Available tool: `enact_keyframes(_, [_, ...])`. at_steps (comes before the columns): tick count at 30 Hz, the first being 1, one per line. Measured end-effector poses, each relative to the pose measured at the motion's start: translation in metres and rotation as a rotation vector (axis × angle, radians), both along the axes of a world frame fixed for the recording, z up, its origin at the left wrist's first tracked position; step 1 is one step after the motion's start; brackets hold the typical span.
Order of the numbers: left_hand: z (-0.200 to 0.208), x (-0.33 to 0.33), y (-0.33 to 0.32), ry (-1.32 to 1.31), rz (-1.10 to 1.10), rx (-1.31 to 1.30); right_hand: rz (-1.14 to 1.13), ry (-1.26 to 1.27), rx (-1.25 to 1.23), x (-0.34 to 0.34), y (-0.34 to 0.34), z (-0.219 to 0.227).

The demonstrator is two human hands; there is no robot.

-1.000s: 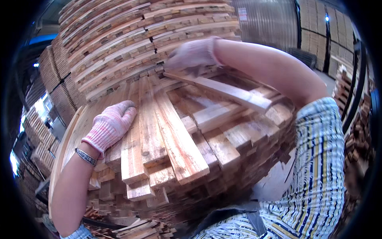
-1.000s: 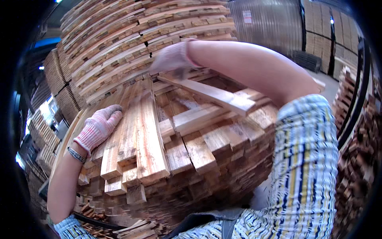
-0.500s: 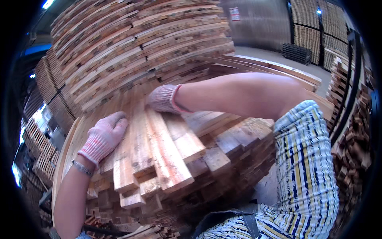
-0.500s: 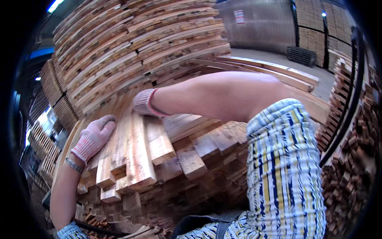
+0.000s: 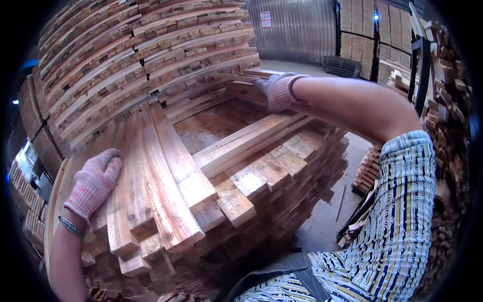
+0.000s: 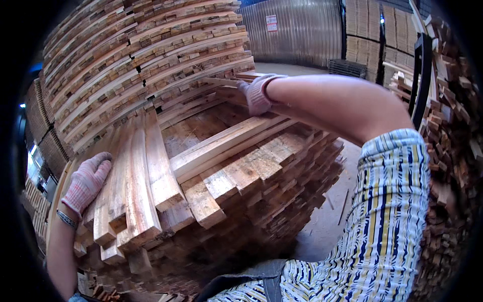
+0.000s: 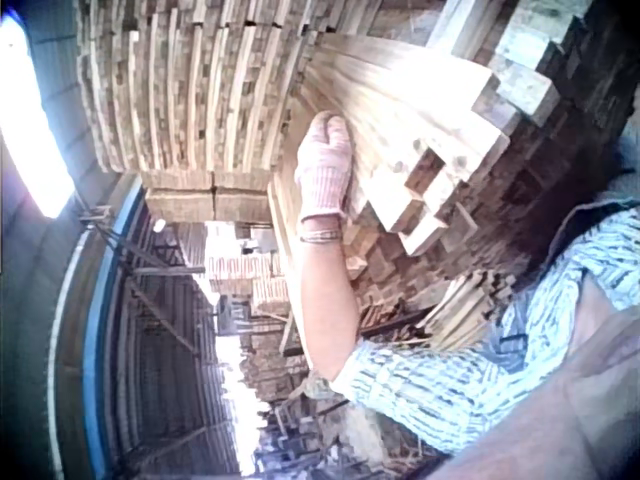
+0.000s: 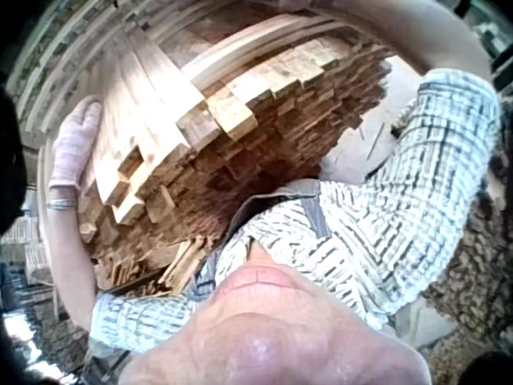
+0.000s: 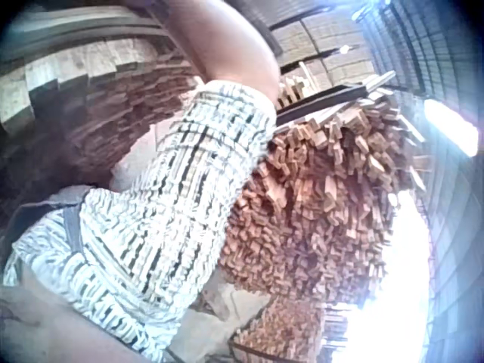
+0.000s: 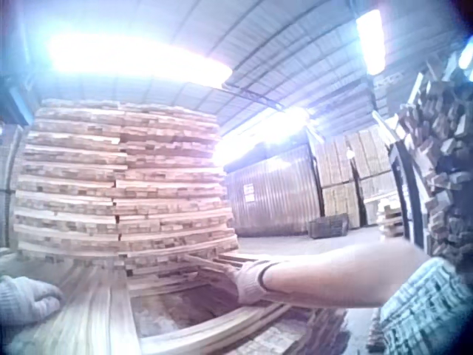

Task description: The person stacks wooden planks in a warehouse environment. They pick up individual planks from a large pile and place them onto a growing stack, occasionally adjusting the alignment of the wood. The person wears gloves and a patterned shirt while performing the repetitive manual labor.

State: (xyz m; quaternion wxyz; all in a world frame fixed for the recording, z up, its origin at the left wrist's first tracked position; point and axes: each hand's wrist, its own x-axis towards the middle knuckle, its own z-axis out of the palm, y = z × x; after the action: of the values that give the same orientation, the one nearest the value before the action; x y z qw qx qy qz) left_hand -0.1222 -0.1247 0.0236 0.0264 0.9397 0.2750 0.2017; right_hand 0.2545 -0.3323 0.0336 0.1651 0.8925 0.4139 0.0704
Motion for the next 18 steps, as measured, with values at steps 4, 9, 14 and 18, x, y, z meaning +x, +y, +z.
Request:
enact_keyframes(4, [-0.001, 0.003, -0.005, 0.007, -0.002, 0.007, 0.005, -0.016, 0.006, 0.032, 0.010, -0.020])
enact_keyframes(9, [-0.002, -0.001, 0.000, -0.010, 0.013, 0.017, 0.044, -0.009, 0.322, -0.012, -0.012, 0.025])
enact_keyframes(14, [0.002, -0.015, -0.004, -0.005, 0.061, 0.004, 0.320, 0.134, 0.627, -0.032, 0.015, 0.108])
enact_keyframes(18, [0.007, 0.004, -0.016, 0.039, 0.062, -0.049, 0.274, 0.323, 0.651, -0.056, 0.041, 0.101])
